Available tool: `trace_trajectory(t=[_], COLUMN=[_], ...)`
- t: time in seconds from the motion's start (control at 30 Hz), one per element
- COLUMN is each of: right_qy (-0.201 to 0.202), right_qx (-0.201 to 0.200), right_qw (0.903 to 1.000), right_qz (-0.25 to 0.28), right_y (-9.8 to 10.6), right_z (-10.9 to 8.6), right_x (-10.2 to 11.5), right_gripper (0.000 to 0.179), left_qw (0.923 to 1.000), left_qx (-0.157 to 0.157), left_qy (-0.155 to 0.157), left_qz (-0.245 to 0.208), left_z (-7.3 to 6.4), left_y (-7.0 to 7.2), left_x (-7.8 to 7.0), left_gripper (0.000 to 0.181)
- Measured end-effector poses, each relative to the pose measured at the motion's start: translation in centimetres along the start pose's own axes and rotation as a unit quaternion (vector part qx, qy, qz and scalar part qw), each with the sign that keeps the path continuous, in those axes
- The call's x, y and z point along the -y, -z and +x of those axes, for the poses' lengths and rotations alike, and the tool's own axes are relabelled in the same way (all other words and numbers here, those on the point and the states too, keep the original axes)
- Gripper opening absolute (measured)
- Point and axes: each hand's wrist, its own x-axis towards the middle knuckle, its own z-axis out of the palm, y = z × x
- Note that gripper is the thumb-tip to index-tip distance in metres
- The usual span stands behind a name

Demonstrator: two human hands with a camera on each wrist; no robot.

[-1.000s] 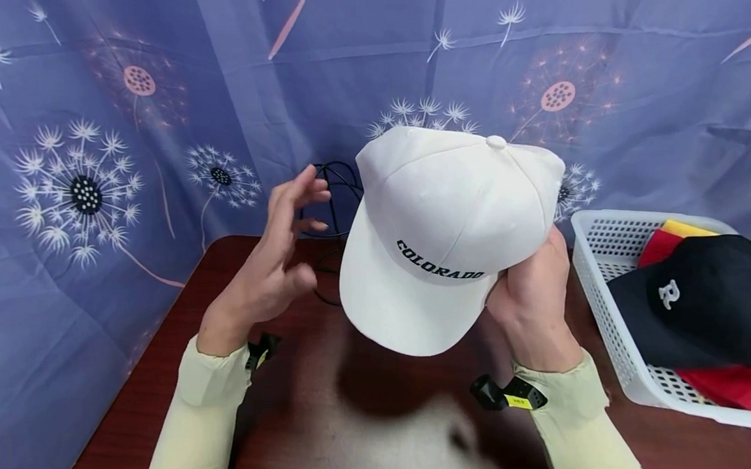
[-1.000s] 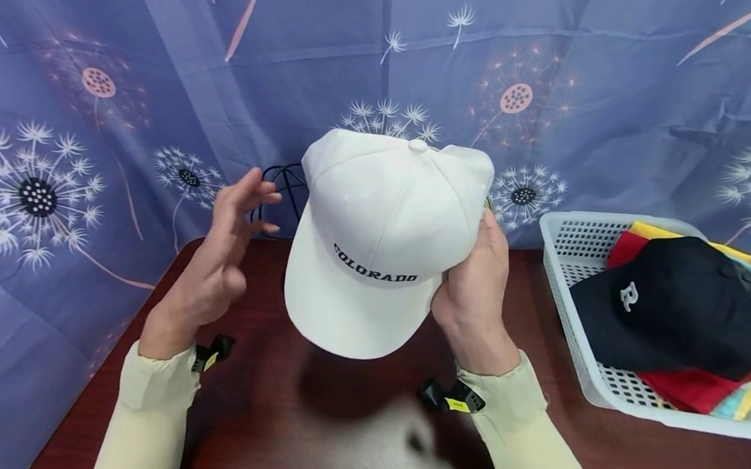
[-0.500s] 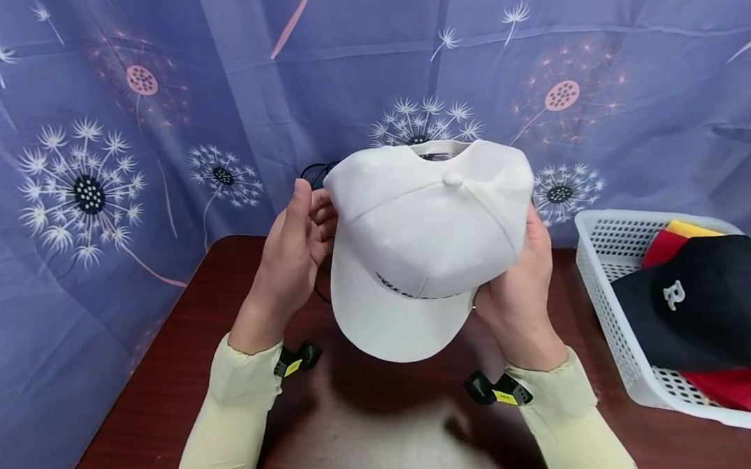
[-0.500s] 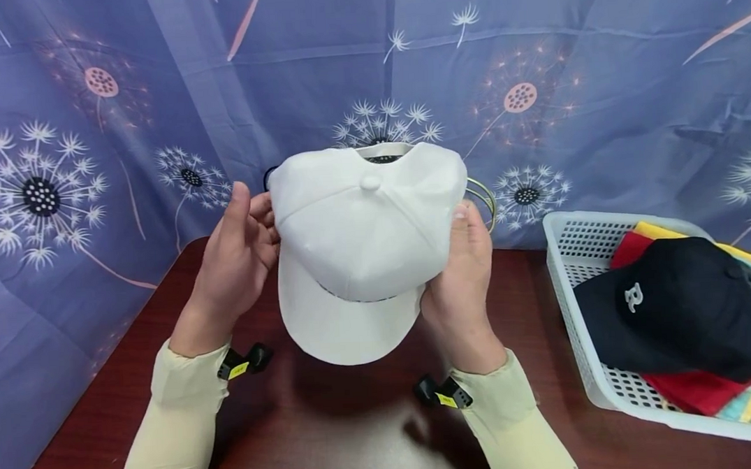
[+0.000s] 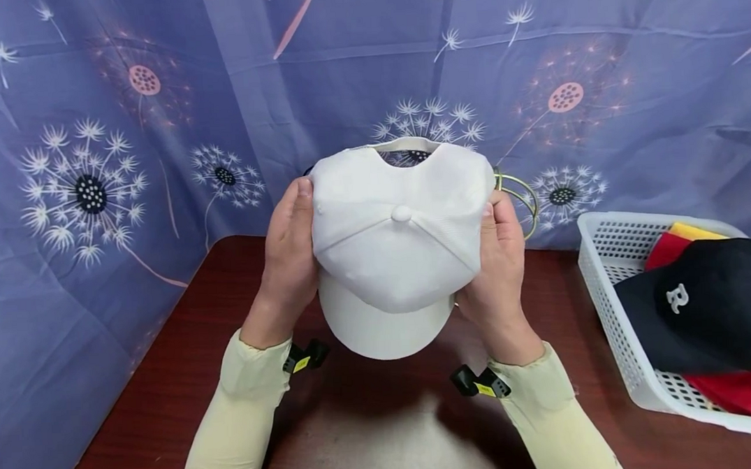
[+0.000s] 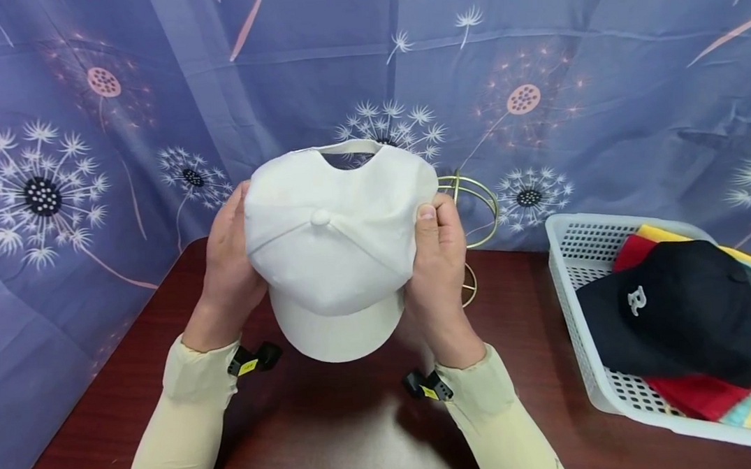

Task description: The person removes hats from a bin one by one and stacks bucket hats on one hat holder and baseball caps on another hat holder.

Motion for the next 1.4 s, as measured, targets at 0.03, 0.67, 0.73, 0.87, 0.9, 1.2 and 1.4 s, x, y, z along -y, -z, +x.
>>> trace_trajectory(t=[0.03,0.67,0.73,0.87,0.9,1.2,1.4], right_qy=[0.003,0.007,0.007,0.002,0.001,-0.012,-0.026], right_qx=[0.002,0.057,0.056,0.060,0.060,0.067,0.074], right_qw=[1.0000,0.9983,0.9983,0.9981,0.9981,0.9973,0.9954], right_qz=[-0.004,-0.004,-0.010,-0.017,-0.017,-0.027,-0.055], right_y=[-0.1,-1.0,-1.1,-1.4,-1.5,-1.7,-1.4], right_z=[0.1,2.3,2.5,2.8,2.9,3.7,4.1], right_x=[-0.2,-4.3,-4.7,-5.3,-5.5,-6.6,-7.8], right_gripper=[0.021,0.026,0.026,0.027,0.028,0.038,0.041], left_qw=[0.9999,0.9970,0.9966,0.9956,0.9954,0.9953,0.9945], left_qx=[-0.010,-0.066,-0.069,-0.076,-0.076,-0.072,-0.084], left_qy=[-0.006,-0.041,-0.044,-0.049,-0.051,-0.060,-0.059], left_qz=[0.002,-0.001,0.004,0.025,0.029,0.024,0.020], left_z=[0.1,1.9,2.1,2.4,2.4,3.1,3.4], left_y=[0.0,2.4,2.6,3.3,3.4,4.5,5.3], left_x=[0.1,1.9,2.2,2.4,2.4,3.3,4.3], left_gripper=[0.026,0.024,0.025,0.026,0.027,0.029,0.028])
